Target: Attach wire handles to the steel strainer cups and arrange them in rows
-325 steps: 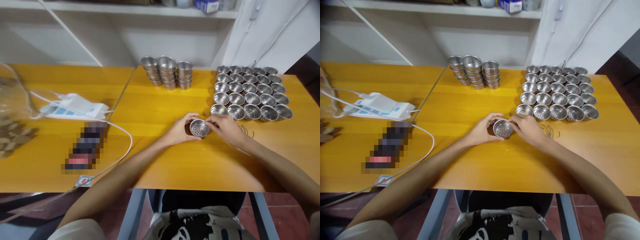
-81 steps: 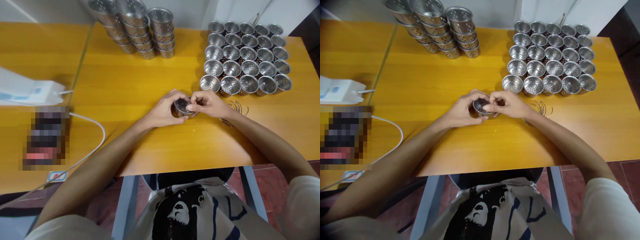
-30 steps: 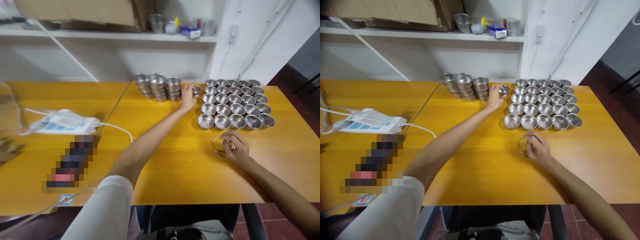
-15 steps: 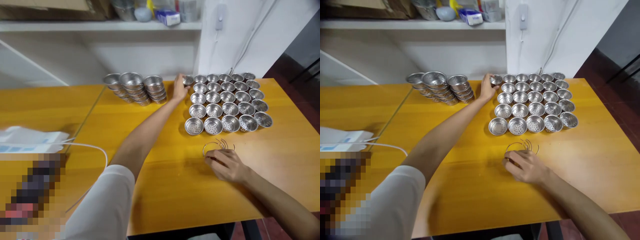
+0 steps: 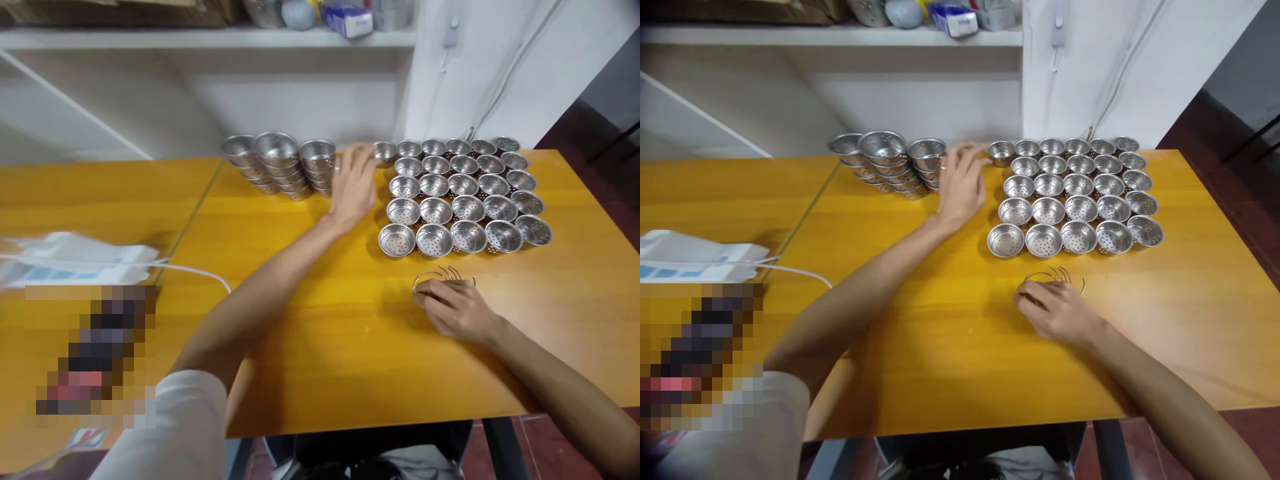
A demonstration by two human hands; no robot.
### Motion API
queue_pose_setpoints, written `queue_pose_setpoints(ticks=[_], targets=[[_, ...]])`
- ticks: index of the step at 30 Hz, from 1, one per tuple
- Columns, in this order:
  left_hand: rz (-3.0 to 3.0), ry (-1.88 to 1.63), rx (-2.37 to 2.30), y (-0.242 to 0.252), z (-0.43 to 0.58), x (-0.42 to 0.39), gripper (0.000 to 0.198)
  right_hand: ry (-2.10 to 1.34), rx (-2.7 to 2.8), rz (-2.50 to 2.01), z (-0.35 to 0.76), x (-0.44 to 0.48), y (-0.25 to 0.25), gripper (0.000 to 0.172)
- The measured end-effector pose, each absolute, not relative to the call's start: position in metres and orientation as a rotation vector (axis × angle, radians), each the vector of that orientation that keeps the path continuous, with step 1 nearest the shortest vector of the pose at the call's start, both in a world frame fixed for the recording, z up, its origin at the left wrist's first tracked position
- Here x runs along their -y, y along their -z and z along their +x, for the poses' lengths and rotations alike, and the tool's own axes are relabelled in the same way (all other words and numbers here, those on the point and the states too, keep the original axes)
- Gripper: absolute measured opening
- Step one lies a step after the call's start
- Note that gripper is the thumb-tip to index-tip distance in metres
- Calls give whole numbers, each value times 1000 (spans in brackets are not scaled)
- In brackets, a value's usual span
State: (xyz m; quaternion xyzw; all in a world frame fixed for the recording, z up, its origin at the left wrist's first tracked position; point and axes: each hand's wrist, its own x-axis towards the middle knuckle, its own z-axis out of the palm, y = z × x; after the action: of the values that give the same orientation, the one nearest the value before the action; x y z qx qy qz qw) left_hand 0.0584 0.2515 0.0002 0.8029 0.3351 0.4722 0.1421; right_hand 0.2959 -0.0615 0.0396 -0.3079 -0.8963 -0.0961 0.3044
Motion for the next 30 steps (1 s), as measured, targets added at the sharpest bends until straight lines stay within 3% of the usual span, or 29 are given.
queue_pose_setpoints(ticks=[2,4,7,11,15,20,24,27,30], targets=[[2373,-1419,-1103,-26,24,-245,48,272,2382,-805,296,60,-39,32],[2412,-1393,-1259,-49,-6,-250,67,287,2382,-798,295,59,-37,32],[2411,-1335,-1308,-73,-30,-262,75,316,2385,-813,295,58,-36,30],[2371,-1253,-1370,-99,-26,-264,73,340,2365,-908,304,56,-36,25],[2420,-1426,-1235,-115,-19,-226,53,337,2295,-1065,323,53,-43,24],[2343,-1708,-906,-80,-25,-131,46,139,2469,-1288,332,54,-54,20],[2327,-1567,-920,-37,-39,-70,52,77,2596,-1390,321,60,-51,28],[2333,-1472,-720,-16,-43,-48,37,227,2528,-1476,319,59,-48,23],[2346,-1280,-569,-5,-38,-37,23,358,2578,-1418,326,54,-45,32]])
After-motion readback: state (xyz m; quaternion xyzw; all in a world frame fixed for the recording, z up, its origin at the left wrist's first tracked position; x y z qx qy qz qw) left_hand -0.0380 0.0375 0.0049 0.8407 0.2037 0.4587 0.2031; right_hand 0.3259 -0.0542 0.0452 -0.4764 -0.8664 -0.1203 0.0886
